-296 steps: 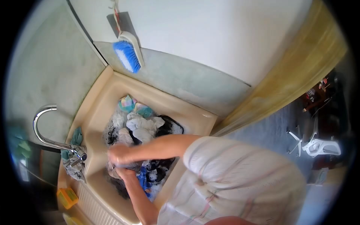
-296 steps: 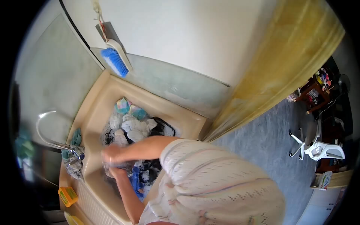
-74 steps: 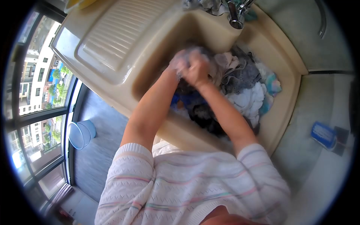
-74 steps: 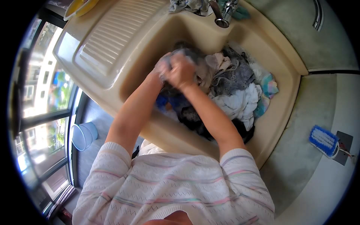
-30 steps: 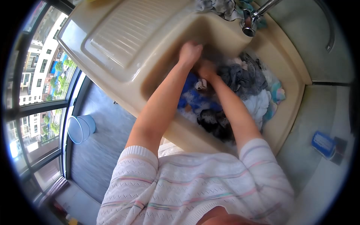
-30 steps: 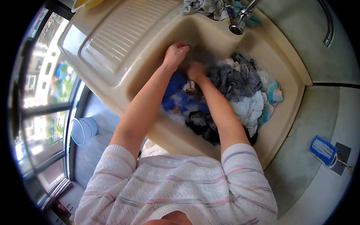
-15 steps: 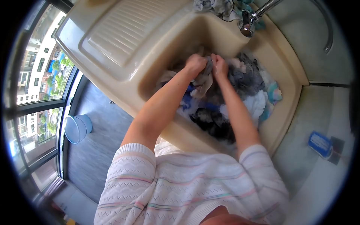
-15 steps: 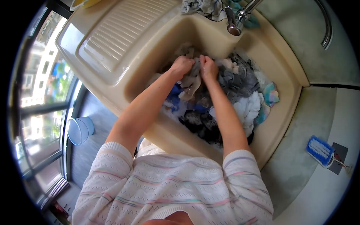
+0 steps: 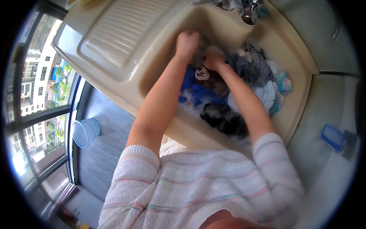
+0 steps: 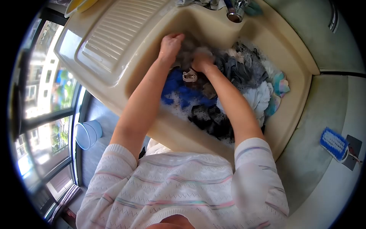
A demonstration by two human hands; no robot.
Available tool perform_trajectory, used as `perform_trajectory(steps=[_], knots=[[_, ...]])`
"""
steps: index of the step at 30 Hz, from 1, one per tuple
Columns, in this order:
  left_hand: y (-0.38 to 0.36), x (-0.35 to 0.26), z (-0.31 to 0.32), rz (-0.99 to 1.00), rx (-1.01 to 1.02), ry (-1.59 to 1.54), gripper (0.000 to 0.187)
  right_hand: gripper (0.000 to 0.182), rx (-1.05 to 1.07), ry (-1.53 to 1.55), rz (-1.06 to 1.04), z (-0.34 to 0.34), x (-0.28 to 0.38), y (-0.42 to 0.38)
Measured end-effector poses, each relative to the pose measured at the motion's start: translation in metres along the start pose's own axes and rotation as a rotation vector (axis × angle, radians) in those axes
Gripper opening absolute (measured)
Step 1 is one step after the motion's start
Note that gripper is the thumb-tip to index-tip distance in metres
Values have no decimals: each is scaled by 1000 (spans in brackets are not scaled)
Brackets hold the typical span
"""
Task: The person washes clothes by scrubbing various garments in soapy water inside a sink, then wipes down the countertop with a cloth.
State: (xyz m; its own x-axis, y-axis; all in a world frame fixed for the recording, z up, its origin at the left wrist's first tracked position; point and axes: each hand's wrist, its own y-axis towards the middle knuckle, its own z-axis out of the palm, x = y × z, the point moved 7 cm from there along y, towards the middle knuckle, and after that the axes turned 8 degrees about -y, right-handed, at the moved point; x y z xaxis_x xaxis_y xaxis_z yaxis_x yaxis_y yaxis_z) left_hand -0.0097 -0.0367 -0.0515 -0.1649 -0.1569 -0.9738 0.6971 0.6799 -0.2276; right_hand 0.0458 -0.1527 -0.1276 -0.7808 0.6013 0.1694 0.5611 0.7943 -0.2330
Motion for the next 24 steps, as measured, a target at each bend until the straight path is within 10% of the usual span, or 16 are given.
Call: perform_trajectory(steps=[1, 2, 8, 15, 19, 21, 24], knots=[[8, 9, -4, -29, -24, -63, 25, 21, 32, 19, 51, -25, 11, -5], [6, 7, -4, -61, -16, -89, 25, 21, -463, -46, -95, -87, 47, -40], [6, 7, -1, -100, -6, 0, 24, 41, -349, -72, -467, -16, 127, -114], [-3, 5, -6, 21, 114, 268, 21, 32, 107, 256, -167, 80, 71, -56], [-5, 4, -6, 26, 126, 278, 23, 33, 212, 173, -158, 24, 55, -100], [-6, 5, 1, 21, 178, 332, 24, 24, -296, 316, -463, -33, 59, -157], [-15, 3, 18, 47, 324, 539, 28, 23, -227, 133, -454, -42, 46, -216]])
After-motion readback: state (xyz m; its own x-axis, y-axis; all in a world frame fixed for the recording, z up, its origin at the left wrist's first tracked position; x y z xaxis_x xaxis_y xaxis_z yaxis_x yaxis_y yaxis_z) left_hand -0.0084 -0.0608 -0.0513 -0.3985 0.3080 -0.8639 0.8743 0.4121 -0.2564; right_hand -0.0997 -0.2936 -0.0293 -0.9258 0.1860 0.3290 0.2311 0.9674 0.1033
